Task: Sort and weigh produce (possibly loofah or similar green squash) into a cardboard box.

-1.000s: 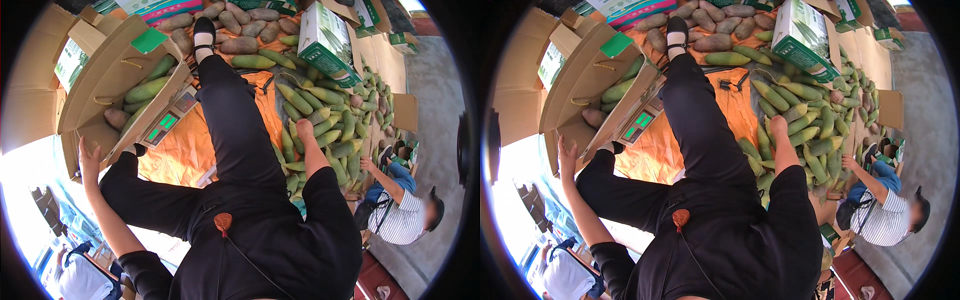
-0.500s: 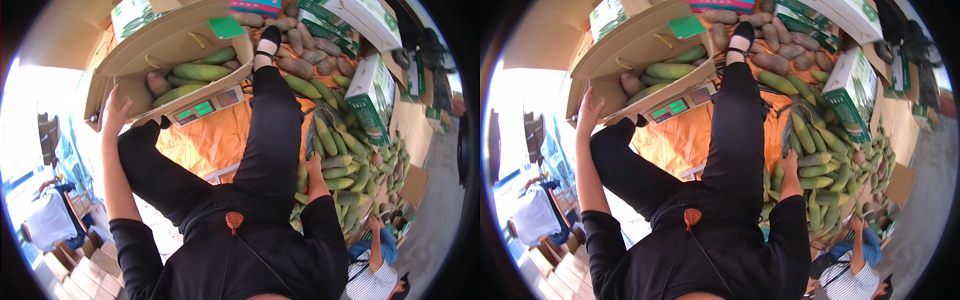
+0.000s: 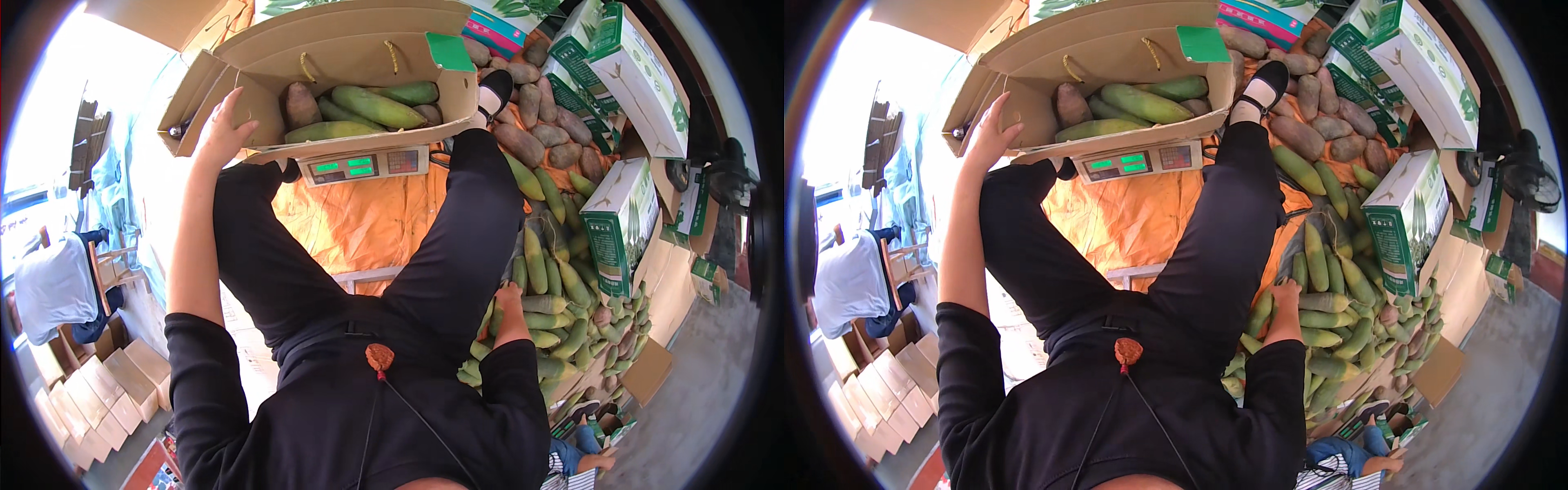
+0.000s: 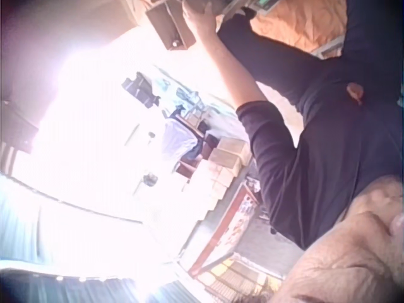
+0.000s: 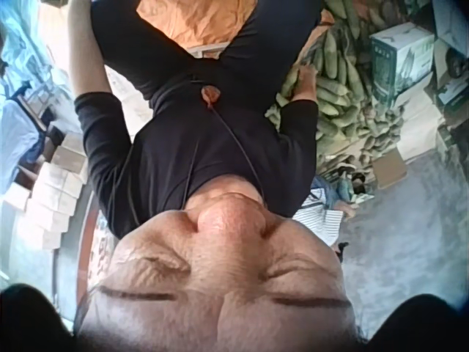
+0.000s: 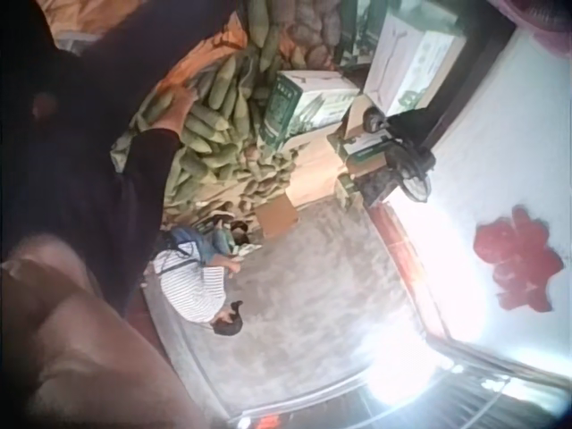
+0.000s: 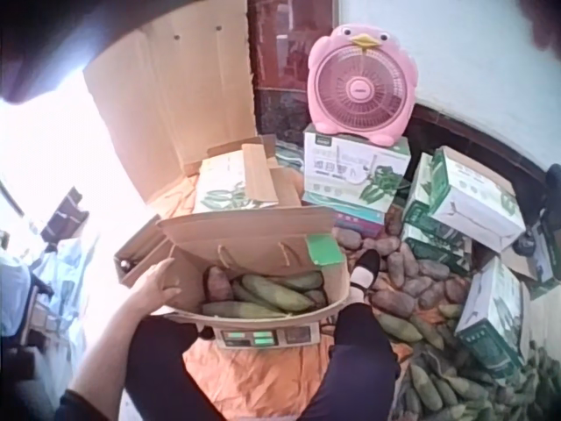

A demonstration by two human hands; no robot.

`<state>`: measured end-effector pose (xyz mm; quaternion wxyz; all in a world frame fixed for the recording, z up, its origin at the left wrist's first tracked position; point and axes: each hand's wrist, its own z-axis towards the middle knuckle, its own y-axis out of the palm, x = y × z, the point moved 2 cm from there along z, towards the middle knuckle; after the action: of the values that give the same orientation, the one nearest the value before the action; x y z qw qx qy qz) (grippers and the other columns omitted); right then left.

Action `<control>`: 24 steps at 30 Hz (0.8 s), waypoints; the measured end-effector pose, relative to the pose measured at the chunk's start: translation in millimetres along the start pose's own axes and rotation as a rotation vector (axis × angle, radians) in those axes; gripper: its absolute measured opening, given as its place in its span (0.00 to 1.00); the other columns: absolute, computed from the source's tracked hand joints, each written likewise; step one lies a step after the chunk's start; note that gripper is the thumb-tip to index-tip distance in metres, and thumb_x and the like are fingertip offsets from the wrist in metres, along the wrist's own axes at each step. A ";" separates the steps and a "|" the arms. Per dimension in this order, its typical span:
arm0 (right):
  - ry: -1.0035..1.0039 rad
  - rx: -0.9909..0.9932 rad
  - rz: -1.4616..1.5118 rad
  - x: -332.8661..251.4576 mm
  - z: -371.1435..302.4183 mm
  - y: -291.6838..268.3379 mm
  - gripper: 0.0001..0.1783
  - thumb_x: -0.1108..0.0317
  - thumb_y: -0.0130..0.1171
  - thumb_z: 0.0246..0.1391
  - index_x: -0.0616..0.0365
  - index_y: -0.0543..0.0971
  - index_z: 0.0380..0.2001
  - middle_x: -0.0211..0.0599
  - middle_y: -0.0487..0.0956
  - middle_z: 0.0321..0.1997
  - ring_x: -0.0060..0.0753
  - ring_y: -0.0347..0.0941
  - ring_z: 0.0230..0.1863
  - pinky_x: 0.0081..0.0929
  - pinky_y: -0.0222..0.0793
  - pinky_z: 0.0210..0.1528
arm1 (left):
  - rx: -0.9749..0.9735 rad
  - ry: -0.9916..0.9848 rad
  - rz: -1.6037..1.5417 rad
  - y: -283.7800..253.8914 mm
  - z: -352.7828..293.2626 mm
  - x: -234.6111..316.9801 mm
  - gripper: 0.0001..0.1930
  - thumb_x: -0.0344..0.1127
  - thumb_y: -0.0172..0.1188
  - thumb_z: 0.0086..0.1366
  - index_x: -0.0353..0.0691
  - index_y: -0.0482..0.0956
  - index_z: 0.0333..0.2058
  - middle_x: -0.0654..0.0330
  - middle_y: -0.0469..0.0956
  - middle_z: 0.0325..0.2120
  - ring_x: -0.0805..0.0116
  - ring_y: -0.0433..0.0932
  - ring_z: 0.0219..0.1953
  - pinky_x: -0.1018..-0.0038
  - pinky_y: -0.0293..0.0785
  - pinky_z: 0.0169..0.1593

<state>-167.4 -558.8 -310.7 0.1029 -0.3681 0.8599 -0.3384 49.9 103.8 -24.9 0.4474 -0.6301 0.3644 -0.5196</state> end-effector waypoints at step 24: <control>-0.114 0.459 0.321 27.6 -44.7 -11.0 0.13 0.64 0.51 0.54 0.62 0.80 0.33 0.43 0.77 0.33 0.48 0.72 0.35 0.39 0.68 0.42 | -0.013 0.031 -0.017 3.3 4.6 15.9 0.35 0.37 0.64 0.54 0.43 0.61 0.60 0.47 0.69 0.54 0.51 0.67 0.57 0.63 0.64 0.59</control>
<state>-199.8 -561.1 -267.9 0.2840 -0.2127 0.8008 -0.4826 57.5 88.9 -23.1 0.4330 -0.6281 0.3693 -0.5307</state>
